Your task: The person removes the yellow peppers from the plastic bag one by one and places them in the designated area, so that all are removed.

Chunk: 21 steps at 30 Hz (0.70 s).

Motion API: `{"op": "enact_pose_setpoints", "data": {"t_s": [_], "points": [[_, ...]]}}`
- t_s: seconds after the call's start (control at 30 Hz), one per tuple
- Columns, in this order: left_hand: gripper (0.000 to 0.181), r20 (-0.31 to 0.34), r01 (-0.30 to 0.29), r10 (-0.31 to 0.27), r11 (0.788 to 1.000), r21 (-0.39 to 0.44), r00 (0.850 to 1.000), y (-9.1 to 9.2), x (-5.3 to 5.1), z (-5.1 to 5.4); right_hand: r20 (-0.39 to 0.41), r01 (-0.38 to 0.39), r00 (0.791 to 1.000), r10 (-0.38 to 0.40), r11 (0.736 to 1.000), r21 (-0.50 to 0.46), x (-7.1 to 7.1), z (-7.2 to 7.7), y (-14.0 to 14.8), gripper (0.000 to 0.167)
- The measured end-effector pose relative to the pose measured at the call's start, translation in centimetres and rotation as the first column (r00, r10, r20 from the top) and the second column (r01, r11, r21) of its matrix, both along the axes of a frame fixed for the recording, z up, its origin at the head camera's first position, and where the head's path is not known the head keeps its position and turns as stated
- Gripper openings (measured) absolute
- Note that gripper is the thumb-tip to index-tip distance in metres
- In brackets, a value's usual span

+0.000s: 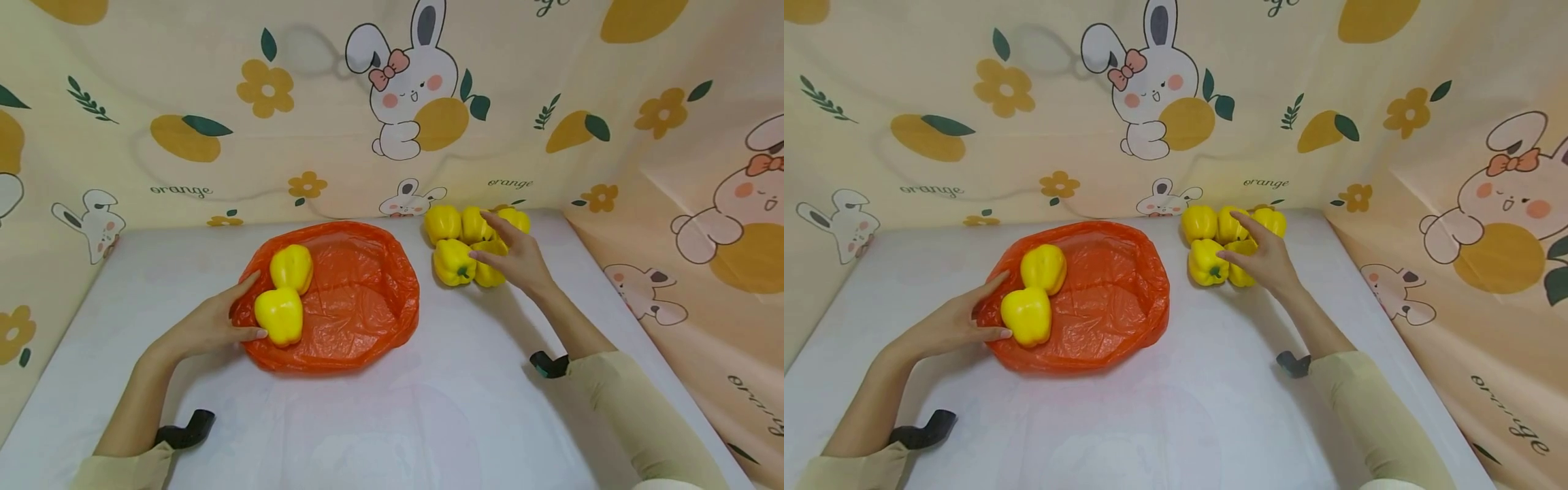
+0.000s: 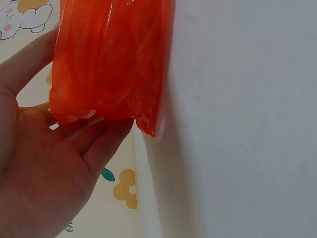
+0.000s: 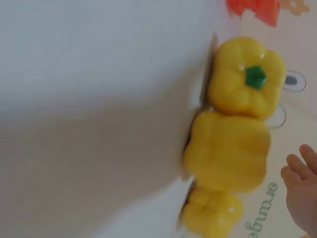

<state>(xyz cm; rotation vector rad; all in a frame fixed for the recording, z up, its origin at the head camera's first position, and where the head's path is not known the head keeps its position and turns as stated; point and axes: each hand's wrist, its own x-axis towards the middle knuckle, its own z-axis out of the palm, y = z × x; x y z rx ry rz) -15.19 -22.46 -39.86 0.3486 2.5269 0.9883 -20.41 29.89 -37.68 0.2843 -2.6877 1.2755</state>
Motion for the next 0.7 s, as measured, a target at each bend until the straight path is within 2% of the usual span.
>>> {"op": "enact_pose_setpoints", "data": {"t_s": [0.4,0.57,0.7], "points": [[0.110,-0.008,0.022,-0.022,1.000,-0.008,1.000,0.1,-0.2,0.3,0.039,-0.127,0.991,0.129,0.990,-0.055,-0.4,1.0,-4.3,0.074],[0.110,-0.011,0.027,-0.027,1.000,-0.003,1.000,0.0,-0.3,0.3,0.030,-0.200,0.979,0.203,0.976,-0.080,-0.9,1.0,-6.2,0.074],[0.110,-0.011,0.029,-0.029,1.000,0.003,1.000,-0.1,-0.4,0.3,0.016,-0.256,0.966,0.258,0.964,-0.065,-1.3,0.9,-7.8,0.073]]}}
